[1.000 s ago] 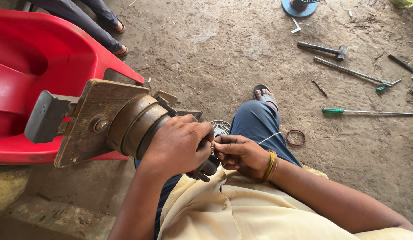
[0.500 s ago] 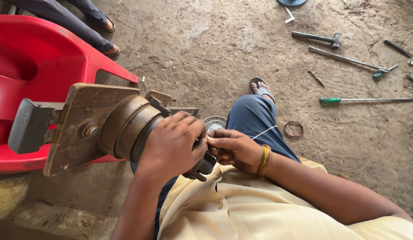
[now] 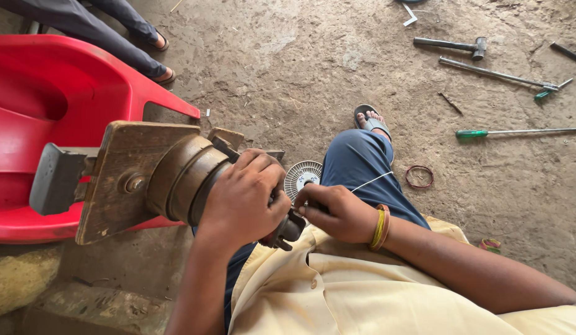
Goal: The person sits on the floor and uses a cloth to wipe a motor component mounted on a stand. They then use scissors to cut a wire attached to the component and continue wiping it.
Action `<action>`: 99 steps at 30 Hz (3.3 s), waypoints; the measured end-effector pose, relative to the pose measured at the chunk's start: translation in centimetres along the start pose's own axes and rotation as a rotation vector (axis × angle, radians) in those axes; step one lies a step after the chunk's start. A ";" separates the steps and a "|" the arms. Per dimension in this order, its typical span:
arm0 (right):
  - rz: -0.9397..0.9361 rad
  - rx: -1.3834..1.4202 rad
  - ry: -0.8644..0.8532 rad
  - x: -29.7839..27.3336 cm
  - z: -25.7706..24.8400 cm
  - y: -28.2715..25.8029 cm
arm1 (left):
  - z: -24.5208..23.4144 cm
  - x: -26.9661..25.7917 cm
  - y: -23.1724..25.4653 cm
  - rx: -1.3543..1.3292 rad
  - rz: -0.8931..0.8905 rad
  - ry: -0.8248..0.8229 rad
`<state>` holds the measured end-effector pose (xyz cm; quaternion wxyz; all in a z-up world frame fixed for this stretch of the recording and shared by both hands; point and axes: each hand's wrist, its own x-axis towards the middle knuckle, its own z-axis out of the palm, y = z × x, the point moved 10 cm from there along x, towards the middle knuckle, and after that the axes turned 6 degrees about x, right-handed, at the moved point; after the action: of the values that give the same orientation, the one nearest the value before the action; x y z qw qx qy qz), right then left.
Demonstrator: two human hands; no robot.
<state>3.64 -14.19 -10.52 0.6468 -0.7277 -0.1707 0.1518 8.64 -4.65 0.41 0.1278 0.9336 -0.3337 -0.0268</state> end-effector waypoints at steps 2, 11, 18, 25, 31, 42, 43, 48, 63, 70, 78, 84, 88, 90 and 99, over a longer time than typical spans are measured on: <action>0.008 0.178 -0.035 0.0 0.6 0.8 | -0.4 -0.2 0.0 -0.075 0.039 -0.001; 0.372 0.738 0.094 -0.2 1.2 5.4 | -0.3 -0.5 0.8 -0.170 0.162 -0.070; 0.167 0.359 0.212 -0.4 -0.2 4.4 | 0.5 -0.5 1.0 -0.050 0.115 -0.070; 0.196 0.572 0.253 -0.3 0.1 6.8 | 0.9 -0.5 0.8 -0.089 0.106 -0.054; 0.310 0.840 0.290 -0.8 0.8 8.0 | 1.9 -0.6 0.2 -0.091 0.035 -0.179; 0.424 0.980 0.359 -0.8 1.2 7.7 | 1.6 -0.3 0.0 -0.036 0.017 -0.181; 0.456 0.973 0.354 -0.1 1.1 7.6 | 1.4 -0.2 -0.1 -0.019 0.008 -0.162; 0.598 0.946 0.390 -0.9 1.8 7.9 | 0.7 0.0 0.3 -0.018 0.024 -0.101; 0.474 1.125 0.168 -0.4 2.4 5.4 | 0.5 0.7 0.4 -0.041 0.005 -0.173; 0.470 1.185 0.134 -0.2 2.6 4.6 | 0.7 0.6 0.3 -0.101 0.047 -0.175; 0.228 0.693 0.115 0.8 0.9 3.6 | -0.5 0.4 -0.1 -0.040 0.039 0.052; 0.200 0.153 0.069 0.6 0.0 2.0 | 0.0 0.6 -0.2 0.044 -0.049 -0.008; 0.138 -0.137 0.061 0.4 -1.1 -0.3 | -0.1 0.4 -0.2 -0.076 -0.026 -0.092; 0.131 -0.062 0.055 0.2 -2.2 -1.1 | -0.1 0.2 -0.1 -0.106 -0.005 -0.118; 0.016 -0.058 0.216 0.4 -4.0 -4.6 | -0.2 -0.3 -0.3 -0.163 0.010 -0.079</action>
<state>5.50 -17.12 -5.43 0.6387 -0.7596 -0.0987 0.0727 8.64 -4.22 0.48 0.1903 0.9166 -0.3400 -0.0899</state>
